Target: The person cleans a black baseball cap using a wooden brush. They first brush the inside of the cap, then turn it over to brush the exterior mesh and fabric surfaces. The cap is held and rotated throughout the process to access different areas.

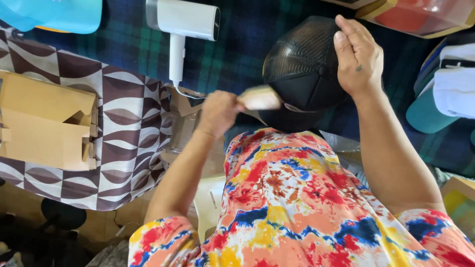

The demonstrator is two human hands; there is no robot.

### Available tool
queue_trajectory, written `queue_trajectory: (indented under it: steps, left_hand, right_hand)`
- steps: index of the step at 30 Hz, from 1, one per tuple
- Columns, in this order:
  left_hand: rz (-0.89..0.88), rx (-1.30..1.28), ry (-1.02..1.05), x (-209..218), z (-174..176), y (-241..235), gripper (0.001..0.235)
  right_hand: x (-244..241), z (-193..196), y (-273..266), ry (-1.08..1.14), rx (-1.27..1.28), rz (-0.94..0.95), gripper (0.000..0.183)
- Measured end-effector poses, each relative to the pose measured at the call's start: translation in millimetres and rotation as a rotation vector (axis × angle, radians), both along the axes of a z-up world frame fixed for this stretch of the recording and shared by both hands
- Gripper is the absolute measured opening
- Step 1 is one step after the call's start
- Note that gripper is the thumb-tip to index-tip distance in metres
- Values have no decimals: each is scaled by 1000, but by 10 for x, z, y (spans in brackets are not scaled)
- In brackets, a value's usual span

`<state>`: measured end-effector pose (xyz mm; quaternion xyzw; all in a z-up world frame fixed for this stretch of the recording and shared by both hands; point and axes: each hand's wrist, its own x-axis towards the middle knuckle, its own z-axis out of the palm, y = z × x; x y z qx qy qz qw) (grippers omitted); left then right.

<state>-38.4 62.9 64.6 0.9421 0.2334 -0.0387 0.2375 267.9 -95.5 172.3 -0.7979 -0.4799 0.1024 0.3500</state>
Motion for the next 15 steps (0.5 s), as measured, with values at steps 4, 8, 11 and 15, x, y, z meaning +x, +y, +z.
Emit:
queue_trajectory:
  steps: [4,8,11,15]
  left_hand:
    - [547,-167,-123,-471,-367,162,48]
    - [87,-169,-248,54,61,-583,28]
    - [104,-238,-340,316,-247,-639,24]
    - [808,-450,-121,196,-240,-503,44]
  right_hand:
    - [10,-26,-14,13,-5,-25,37]
    - [26,-97,-38,-3,19,2,36]
    - [70,-59,27,-7,34,-13,36]
    - [5,-12,0,6,2,-23,37]
